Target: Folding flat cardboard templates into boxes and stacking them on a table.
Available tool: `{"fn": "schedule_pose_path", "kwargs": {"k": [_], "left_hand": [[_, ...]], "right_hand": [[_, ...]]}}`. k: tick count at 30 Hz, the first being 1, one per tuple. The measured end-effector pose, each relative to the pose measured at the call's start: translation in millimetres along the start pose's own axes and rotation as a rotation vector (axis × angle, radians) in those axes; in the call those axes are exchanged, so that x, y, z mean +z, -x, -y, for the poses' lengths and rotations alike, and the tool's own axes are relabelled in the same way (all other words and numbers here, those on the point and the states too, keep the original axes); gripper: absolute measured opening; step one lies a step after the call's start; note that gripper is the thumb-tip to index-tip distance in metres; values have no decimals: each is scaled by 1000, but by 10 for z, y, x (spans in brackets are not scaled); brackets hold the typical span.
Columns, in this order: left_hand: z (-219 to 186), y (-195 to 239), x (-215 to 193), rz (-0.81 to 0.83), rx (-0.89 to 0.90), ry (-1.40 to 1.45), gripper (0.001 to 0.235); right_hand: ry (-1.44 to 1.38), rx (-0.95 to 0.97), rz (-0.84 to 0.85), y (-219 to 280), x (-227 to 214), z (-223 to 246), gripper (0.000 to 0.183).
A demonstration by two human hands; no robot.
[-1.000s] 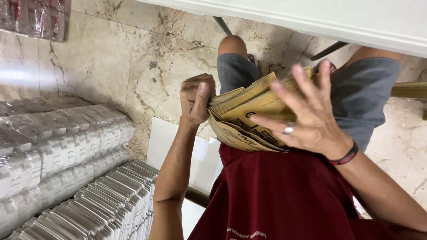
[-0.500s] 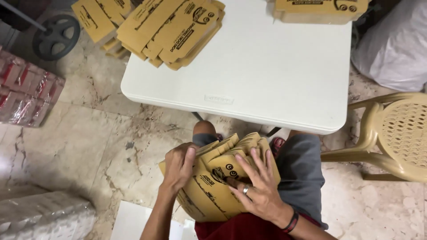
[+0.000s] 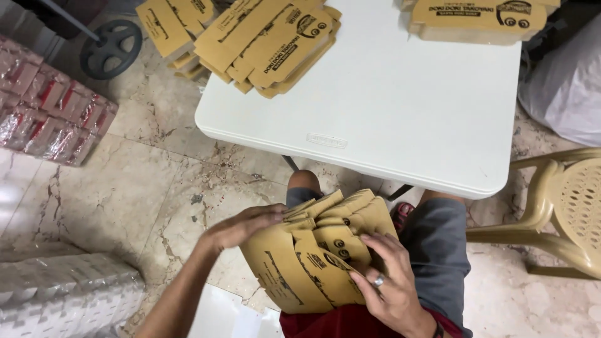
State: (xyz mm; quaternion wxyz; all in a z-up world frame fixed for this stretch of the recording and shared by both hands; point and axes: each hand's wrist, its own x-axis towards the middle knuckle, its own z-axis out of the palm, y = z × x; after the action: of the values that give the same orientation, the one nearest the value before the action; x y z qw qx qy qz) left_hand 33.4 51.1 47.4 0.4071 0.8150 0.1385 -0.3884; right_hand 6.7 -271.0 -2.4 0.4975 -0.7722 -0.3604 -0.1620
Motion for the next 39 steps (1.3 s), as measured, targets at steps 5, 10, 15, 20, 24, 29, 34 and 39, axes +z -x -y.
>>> {"fn": "schedule_pose_path", "kwargs": {"k": [5, 10, 15, 20, 24, 29, 34, 39], "left_hand": [[-242, 36, -163, 260, 198, 71, 70], [19, -161, -38, 194, -22, 131, 105], [-121, -40, -32, 72, -49, -57, 113], [85, -190, -81, 32, 348, -169, 44], [907, -945, 151, -43, 442, 337, 55], [57, -93, -40, 85, 278, -237, 93], [-116, 177, -85, 160, 230, -147, 99], [0, 257, -44, 165, 162, 150, 53]], "right_hand": [[230, -124, 97, -121, 136, -31, 12], [87, -232, 163, -134, 297, -99, 20], [-262, -558, 276, -47, 122, -143, 15], [60, -58, 235, -361, -74, -509, 24], [-146, 140, -300, -2321, 277, -1007, 11], [-559, 766, -517, -3683, 1117, -1951, 13], [196, 951, 73, -3572, 907, -1931, 52], [291, 699, 397, -2765, 8, -900, 96]]}}
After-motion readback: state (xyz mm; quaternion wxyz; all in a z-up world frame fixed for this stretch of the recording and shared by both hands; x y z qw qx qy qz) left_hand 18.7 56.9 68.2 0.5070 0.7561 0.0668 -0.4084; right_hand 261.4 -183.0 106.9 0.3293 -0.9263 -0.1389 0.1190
